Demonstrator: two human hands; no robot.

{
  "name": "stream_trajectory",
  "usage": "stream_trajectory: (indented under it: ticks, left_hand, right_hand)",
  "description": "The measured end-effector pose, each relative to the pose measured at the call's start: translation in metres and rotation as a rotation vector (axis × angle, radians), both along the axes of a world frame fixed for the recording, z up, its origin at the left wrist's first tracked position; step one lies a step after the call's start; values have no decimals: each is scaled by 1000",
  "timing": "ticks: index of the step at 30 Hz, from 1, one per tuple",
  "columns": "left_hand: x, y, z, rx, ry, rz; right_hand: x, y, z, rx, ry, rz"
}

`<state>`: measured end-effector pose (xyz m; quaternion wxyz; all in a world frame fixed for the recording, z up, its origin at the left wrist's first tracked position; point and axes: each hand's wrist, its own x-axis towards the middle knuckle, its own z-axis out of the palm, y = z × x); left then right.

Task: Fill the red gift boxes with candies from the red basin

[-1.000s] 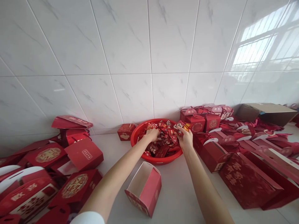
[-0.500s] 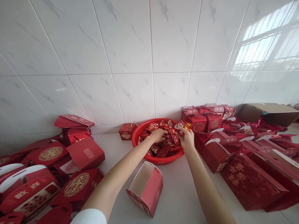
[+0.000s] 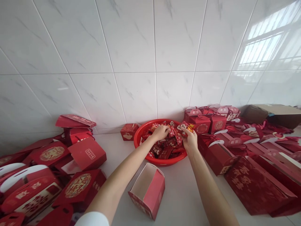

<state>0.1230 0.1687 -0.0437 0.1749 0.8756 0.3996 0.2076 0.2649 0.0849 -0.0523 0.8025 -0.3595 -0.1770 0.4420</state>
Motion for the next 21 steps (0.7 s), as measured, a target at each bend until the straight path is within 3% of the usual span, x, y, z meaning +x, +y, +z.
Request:
stream_trajectory:
  ticks: [4,8,13,18,21]
  left_hand:
    - [-11,1,8,-78,-227,8]
    - [-22,-13,17,-147,-478,17]
    - [-38,-47,30,-184,-709,73]
    - [-76,-87,52,-329,-798,57]
    - [-110,-116,70,-320,-568,20]
  right_hand:
    - [0,0,1,3,0,-6]
    - [-5,-3,5,19,-14,37]
    - [-21,-16,20,139,-98,315]
    - [-38,-39,40,201,-254,460]
    - [-41,-58,52,204,-393,546]
